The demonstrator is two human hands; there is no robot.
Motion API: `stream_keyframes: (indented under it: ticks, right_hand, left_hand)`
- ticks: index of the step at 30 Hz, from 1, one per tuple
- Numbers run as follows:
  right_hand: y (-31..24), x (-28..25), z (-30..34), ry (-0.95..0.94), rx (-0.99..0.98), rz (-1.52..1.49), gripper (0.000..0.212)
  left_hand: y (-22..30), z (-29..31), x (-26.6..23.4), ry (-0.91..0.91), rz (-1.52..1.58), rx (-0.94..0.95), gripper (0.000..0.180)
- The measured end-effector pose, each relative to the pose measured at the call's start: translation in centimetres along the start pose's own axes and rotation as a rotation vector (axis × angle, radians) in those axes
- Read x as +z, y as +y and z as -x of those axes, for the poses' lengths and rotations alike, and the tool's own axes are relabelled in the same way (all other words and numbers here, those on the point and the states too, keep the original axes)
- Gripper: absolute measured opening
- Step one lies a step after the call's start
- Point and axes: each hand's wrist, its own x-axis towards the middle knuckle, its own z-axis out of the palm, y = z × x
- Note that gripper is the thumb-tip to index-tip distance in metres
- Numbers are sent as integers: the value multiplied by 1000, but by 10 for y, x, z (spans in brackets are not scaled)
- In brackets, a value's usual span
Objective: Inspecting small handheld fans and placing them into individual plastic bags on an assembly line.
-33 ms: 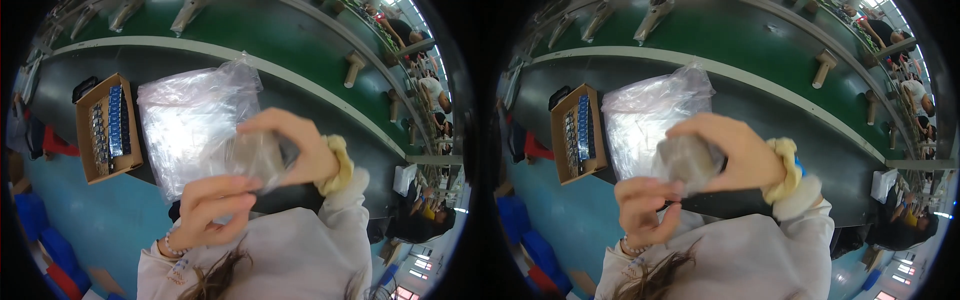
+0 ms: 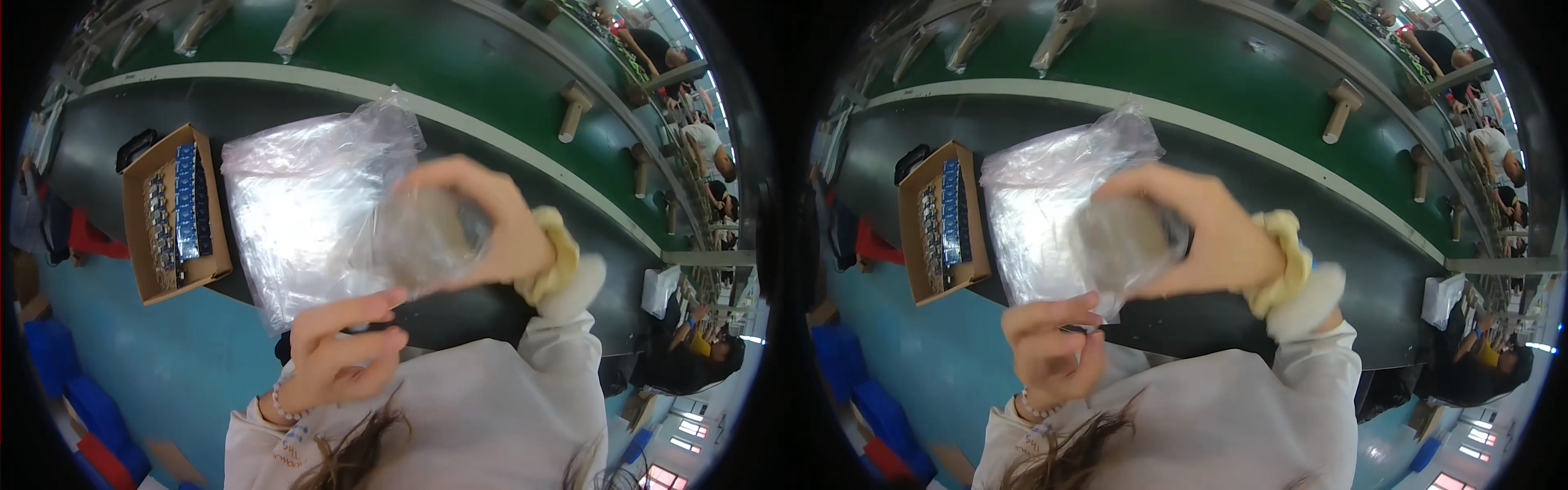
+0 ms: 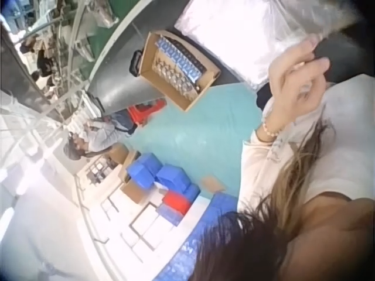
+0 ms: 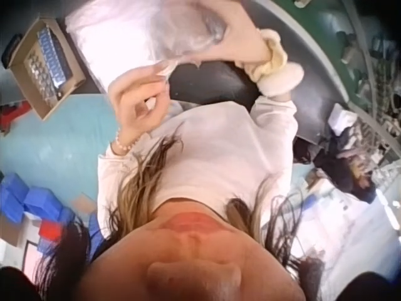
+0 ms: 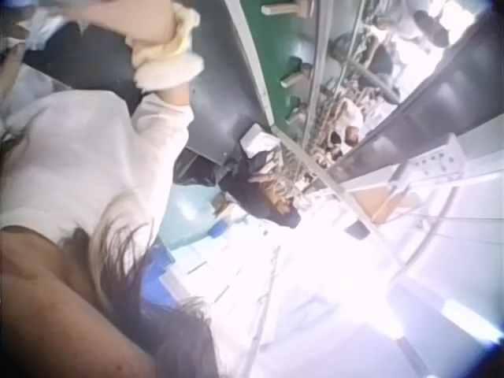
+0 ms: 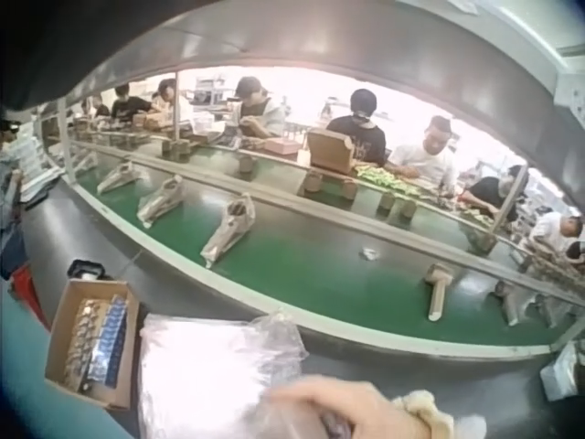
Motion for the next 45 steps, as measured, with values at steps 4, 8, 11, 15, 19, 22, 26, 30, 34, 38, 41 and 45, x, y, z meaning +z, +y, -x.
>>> stream_keyframes:
  ticks: [4,8,11,15,19,22,26,30,34,38,41,45]
  right_hand:
    - [48,-46,-28,219,27,-275,47]
    - [104,-103,-60,593,306,-516,51]
    - [166,-155,-75,706,404,-155,57]
    - [244,-212,-78,824,575,199,73]
    - [275,-247,-54,698,493,652,65]
    - [276,-243,-49,653,352,741,56]
    - [271,-267,-21,785,67,1205,54]
    - [255,-257,3,848,477,1516,60]
    - [235,-261,19,598,899,1360,59]
    - [243,-270,28,672,833,1221,51]
    - [229,-251,21,793,694,1294,48]
    - [214,-232,19,960,401,1456,45]
  left_hand:
    - [-16,37,0,-228,-288,-23,26]
    - [-24,67,-1,-350,-551,-238,25]
    - [-22,70,-6,-390,-582,-252,27]
    - [-26,66,-1,-397,-609,-299,30]
    - [-28,58,7,-407,-678,-440,33]
    - [-29,50,6,-407,-810,-398,33]
    - [-35,48,8,-431,-853,-394,37]
    - [-41,47,3,-488,-757,-377,41]
    - [-43,43,0,-390,-717,-269,39]
    - [-41,48,-2,-357,-715,-259,37]
    - [-38,48,-6,-343,-699,-275,34]
    - [-34,50,-7,-239,-604,-292,31]
